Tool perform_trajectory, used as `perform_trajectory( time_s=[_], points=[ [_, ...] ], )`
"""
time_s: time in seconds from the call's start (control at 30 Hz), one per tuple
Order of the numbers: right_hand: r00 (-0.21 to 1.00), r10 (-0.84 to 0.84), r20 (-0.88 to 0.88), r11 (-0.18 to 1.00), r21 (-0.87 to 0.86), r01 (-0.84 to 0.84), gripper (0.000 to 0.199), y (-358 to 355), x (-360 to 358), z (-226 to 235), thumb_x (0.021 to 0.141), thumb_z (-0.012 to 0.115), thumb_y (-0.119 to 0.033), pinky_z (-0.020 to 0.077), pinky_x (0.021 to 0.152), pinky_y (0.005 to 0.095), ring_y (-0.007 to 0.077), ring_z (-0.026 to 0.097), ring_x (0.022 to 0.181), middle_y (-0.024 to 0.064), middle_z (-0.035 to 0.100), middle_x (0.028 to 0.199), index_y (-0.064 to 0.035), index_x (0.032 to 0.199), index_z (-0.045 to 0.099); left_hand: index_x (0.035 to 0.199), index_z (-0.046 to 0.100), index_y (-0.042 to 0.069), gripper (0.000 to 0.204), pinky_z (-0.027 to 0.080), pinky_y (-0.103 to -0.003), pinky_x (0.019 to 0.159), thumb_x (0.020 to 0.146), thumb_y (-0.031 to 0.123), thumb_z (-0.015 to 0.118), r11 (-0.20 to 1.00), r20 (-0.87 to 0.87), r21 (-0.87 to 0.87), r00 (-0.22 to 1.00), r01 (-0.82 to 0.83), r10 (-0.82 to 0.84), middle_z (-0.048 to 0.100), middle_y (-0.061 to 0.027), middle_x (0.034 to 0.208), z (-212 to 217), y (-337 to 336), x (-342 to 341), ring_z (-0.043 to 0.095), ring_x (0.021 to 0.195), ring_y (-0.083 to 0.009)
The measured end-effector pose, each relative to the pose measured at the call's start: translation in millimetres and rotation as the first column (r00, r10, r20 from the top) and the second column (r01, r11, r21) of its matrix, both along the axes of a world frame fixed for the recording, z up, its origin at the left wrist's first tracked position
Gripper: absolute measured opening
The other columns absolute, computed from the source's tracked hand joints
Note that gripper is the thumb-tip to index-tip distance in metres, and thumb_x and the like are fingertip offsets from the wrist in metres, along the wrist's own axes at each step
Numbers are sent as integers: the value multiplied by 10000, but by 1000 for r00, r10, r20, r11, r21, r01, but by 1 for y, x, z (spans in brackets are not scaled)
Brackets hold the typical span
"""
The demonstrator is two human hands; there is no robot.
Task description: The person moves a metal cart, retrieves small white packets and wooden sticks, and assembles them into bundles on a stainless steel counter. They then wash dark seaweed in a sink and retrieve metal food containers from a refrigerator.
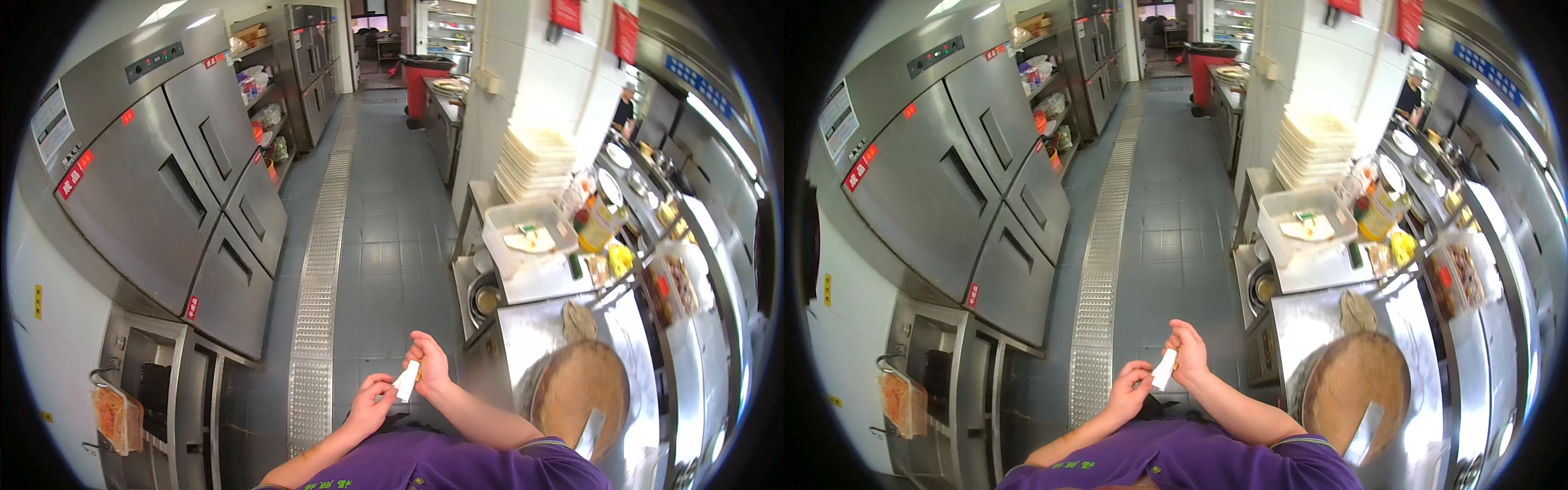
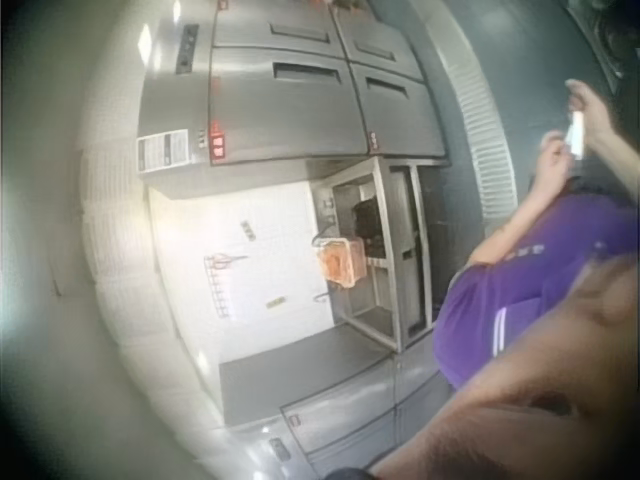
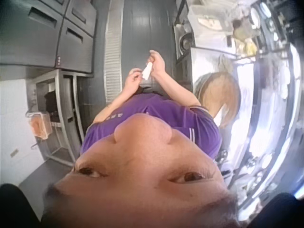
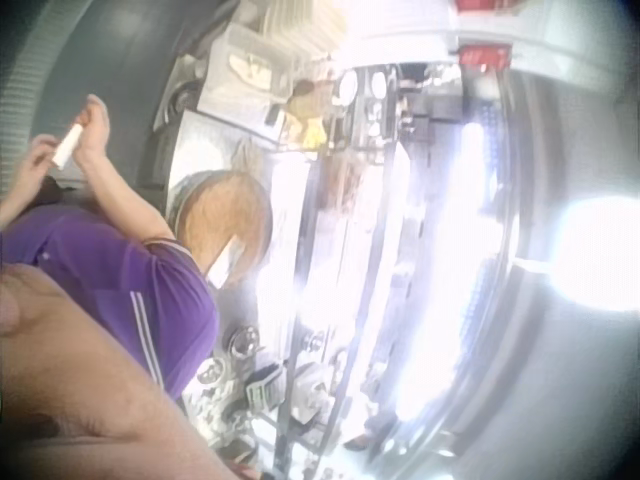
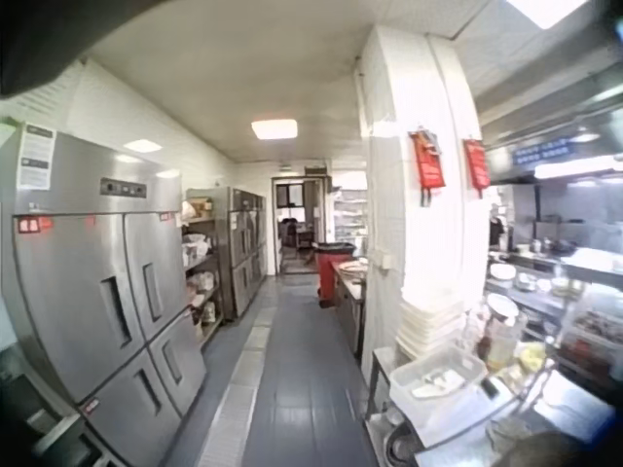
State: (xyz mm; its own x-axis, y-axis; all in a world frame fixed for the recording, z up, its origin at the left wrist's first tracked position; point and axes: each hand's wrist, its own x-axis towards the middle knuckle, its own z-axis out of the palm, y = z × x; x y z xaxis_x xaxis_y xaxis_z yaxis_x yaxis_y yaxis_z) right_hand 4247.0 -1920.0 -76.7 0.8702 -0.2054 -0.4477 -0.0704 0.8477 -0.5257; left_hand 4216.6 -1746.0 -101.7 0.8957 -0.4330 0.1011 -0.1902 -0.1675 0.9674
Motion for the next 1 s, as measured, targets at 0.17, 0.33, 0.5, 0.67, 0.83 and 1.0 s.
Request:
perform_trajectory(
  time_s=[0.17,0.33,0.5,0.67,0.83,1.0],
  points=[
    [988,145,-55,988,-51,-147,161,-12,156,-4,947,531,-138,340,491,293,114,370,528,-25,386,624,-96,1103,533,902,667,18,100,483,-323,860,902,118,664,985,165,-86,973,-147,159,628,-107,1103,0,-24,142,620,987,-237],
    [988,114,-105,992,-43,-119,184,-50,301,-26,941,553,-178,329,463,307,126,362,500,-15,378,605,-74,1093,551,947,642,14,64,485,-310,858,924,68,616,982,63,-182,998,41,-30,666,-93,1061,-4,-62,309,627,973,-213],
    [982,-31,-188,999,-24,27,215,-98,427,-7,908,584,-197,339,482,327,157,391,510,7,401,631,-67,1077,557,1054,649,28,152,495,-307,840,983,141,576,961,-28,-137,969,240,-246,672,-73,1068,22,-107,467,624,979,-167],
    [959,-124,-256,992,-61,112,253,-157,543,-34,885,584,-225,435,550,342,178,506,627,46,487,715,-45,1061,607,1118,612,20,227,477,-254,763,1029,211,529,915,-284,-229,877,331,-388,618,-11,953,12,-170,605,552,853,-79],
    [968,-140,-210,987,46,153,288,-209,685,-106,889,567,-249,476,600,348,188,538,649,54,531,726,-17,1049,627,1026,591,43,203,459,-242,748,1037,229,509,980,-385,-127,903,154,-192,590,-3,903,-37,-232,755,532,808,-86],
    [979,-31,-202,995,83,49,230,-273,854,-82,900,544,-256,430,565,305,151,484,596,13,473,662,-46,965,611,1021,560,51,209,585,-381,722,1034,251,502,925,-640,-328,765,-191,-69,641,-62,934,-19,-281,918,659,808,-201]
  ],
)
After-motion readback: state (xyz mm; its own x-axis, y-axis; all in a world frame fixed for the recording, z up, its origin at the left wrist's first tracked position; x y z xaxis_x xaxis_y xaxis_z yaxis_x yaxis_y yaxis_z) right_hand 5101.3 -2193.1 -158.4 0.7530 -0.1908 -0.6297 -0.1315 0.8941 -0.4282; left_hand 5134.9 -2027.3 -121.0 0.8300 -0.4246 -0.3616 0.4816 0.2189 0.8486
